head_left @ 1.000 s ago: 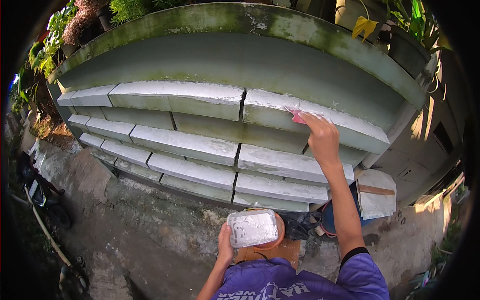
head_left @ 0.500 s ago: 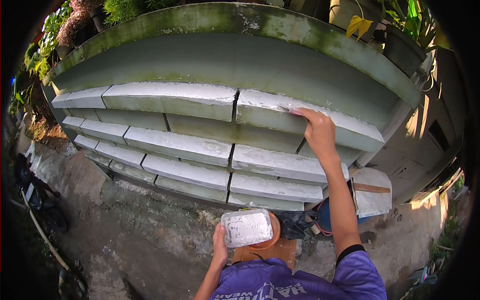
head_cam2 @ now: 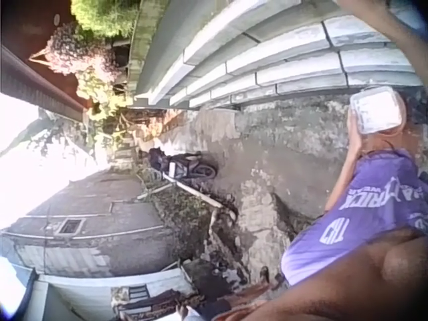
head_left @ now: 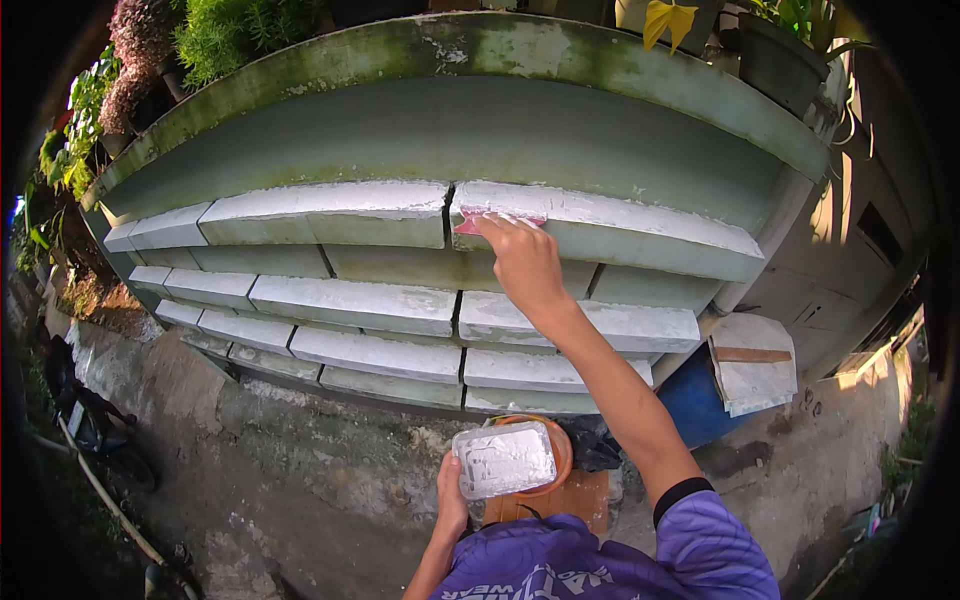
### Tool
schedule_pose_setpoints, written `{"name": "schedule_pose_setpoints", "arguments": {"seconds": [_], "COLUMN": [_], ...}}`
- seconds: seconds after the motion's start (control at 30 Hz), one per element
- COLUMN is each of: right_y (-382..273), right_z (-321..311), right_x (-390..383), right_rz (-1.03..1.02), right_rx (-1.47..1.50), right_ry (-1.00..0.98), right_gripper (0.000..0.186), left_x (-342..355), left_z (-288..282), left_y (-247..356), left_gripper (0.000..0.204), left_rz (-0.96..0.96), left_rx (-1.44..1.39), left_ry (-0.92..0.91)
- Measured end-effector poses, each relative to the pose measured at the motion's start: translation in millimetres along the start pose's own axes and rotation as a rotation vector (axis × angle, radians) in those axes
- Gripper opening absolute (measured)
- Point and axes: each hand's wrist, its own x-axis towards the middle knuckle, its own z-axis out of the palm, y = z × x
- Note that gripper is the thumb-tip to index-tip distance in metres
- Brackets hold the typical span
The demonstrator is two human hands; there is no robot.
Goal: Applying white putty or plaster to a wall using a hand-held scraper to fill cracks.
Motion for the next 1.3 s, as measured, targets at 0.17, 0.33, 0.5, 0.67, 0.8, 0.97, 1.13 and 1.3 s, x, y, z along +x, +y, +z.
{"name": "schedule_pose_setpoints", "arguments": {"seconds": [0.17, 0.33, 0.5, 0.67, 0.8, 0.97, 1.13, 1.3], "right_y": [-3.6, 25.8, 61.1, 41.5, 45.0, 88.8, 88.0, 107.5], "right_z": [4.3, -17.0, -0.8, -12.4, -41.9, -40.6, -66.1, -83.9], "right_x": [-4.8, 3.7, 19.3, -0.8, -4.2, 4.2, -11.4, -2.6], "right_rz": [-0.111, 0.006, -0.012, -0.051, -0.042, -0.001, 0.075, 0.103], "right_rx": [0.009, 0.127, 0.023, 0.043, 0.039, -0.069, -0.029, -0.123], "right_ry": [0.044, 0.108, 0.047, -0.053, 0.014, 0.06, -0.051, 0.035], "right_gripper": [0.044, 0.042, 0.037, 0.039, 0.039, 0.036, 0.034, 0.03], "left_x": [0.9, -1.5, -2.2, -6.9, 1.0, 1.6, -0.5, 1.6], "left_z": [-6.0, -3.8, 3.2, 3.4, -9.3, -14.2, -17.0, -8.1], "left_y": [-9.5, -4.5, 7.4, 14.9, 2.9, 0.0, 5.3, 7.3], "left_gripper": [0.05, 0.05, 0.048, 0.048, 0.049, 0.05, 0.05, 0.051], "left_rz": [0.007, 0.032, 0.031, 0.046, 0.062, 0.048, 0.058, 0.051], "left_rx": [-0.008, 0.03, 0.033, 0.033, -0.006, -0.002, 0.011, 0.023], "left_ry": [0.017, 0.072, 0.025, 0.073, 0.046, 0.059, 0.084, 0.112]}}
